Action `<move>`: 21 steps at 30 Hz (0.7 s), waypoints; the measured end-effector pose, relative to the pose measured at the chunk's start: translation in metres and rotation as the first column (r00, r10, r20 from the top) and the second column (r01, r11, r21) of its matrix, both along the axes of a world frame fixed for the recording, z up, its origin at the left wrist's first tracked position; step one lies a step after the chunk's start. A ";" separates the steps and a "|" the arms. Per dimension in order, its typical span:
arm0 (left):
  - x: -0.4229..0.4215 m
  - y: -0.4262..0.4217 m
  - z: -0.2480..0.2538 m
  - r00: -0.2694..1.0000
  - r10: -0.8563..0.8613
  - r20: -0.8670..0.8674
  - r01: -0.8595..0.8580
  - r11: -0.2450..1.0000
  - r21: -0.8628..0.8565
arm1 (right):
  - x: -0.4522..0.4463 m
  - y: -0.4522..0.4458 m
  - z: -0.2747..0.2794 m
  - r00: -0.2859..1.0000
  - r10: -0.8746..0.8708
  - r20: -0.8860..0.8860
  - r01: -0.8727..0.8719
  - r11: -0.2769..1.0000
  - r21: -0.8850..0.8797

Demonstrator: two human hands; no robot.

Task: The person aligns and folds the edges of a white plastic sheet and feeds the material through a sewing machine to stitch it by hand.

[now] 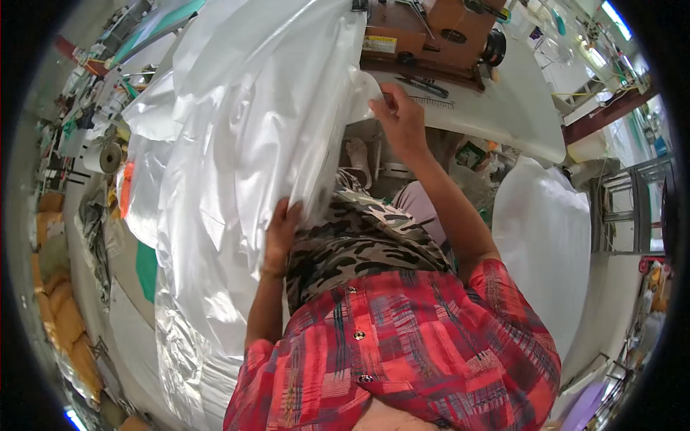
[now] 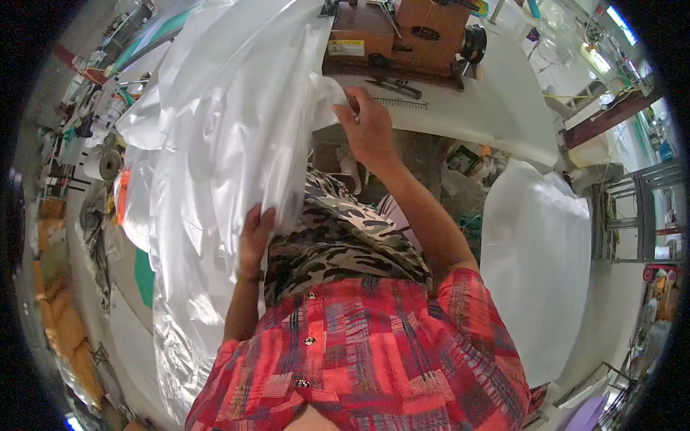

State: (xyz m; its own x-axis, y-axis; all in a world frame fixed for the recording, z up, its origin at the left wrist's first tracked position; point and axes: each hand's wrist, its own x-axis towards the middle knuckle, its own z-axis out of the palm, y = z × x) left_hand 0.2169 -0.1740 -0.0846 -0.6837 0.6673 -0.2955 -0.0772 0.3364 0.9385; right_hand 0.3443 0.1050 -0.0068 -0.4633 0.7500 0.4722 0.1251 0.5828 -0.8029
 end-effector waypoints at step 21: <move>0.047 0.045 0.109 0.525 -0.115 -0.844 0.076 0.993 -0.088 | 0.018 -0.110 -0.039 0.929 0.029 -0.369 -0.212 0.859 -0.466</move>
State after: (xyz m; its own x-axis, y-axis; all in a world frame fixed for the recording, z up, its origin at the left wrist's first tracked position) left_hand 0.2639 -0.1291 0.0242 -0.5582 0.7467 0.3616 0.7810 0.3258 0.5328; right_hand 0.3621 -0.0051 -0.0457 -0.4455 0.8723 0.2015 -0.2510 0.0943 -0.9634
